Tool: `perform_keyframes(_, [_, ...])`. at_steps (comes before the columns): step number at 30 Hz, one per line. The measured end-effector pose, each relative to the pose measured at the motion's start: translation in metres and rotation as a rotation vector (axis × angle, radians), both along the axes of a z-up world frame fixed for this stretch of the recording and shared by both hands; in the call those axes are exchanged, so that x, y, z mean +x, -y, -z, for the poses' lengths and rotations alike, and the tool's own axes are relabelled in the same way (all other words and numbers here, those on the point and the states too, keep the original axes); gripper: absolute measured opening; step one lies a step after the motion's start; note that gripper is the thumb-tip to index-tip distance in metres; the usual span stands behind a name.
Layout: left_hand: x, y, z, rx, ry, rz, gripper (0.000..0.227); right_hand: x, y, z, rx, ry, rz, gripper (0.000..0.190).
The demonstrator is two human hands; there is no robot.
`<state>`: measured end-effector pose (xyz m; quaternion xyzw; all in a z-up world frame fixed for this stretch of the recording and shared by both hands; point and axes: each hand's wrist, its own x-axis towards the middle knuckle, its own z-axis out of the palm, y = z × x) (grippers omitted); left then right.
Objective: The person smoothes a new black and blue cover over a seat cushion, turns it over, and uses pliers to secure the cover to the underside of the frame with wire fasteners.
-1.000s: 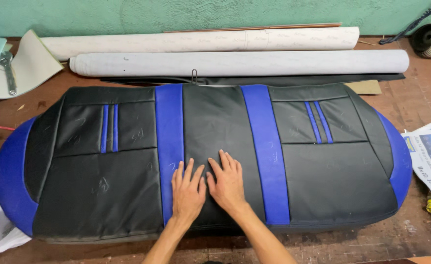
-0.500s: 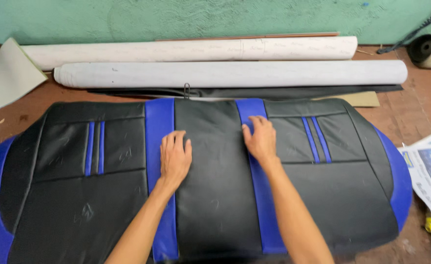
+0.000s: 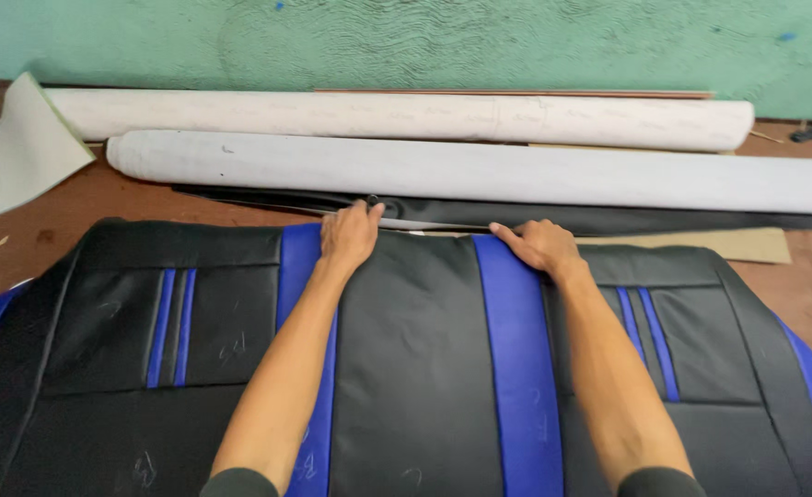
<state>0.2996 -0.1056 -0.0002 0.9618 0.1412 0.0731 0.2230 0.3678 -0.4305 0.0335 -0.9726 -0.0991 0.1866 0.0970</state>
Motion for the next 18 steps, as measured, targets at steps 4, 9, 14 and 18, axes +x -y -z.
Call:
perform_keyframes(4, [0.009, -0.006, 0.003, 0.003, -0.058, 0.066, 0.049, 0.003, 0.0, 0.001, -0.027, -0.051, -0.006, 0.085])
perform_keyframes(9, [-0.01, 0.005, -0.027, 0.077, 0.01, 0.085, 0.047, -0.008, 0.006, -0.021, -0.064, 0.002, 0.02, 0.083])
perform_keyframes(14, [-0.059, 0.024, -0.119, 0.022, 0.144, 0.132, 0.035, -0.049, 0.03, -0.091, -0.134, 0.127, 0.028, 0.083])
perform_keyframes(18, [-0.123, 0.046, -0.199, 0.002, 0.23, 0.156, 0.029, -0.097, 0.063, -0.142, -0.19, 0.278, 0.042, 0.069])
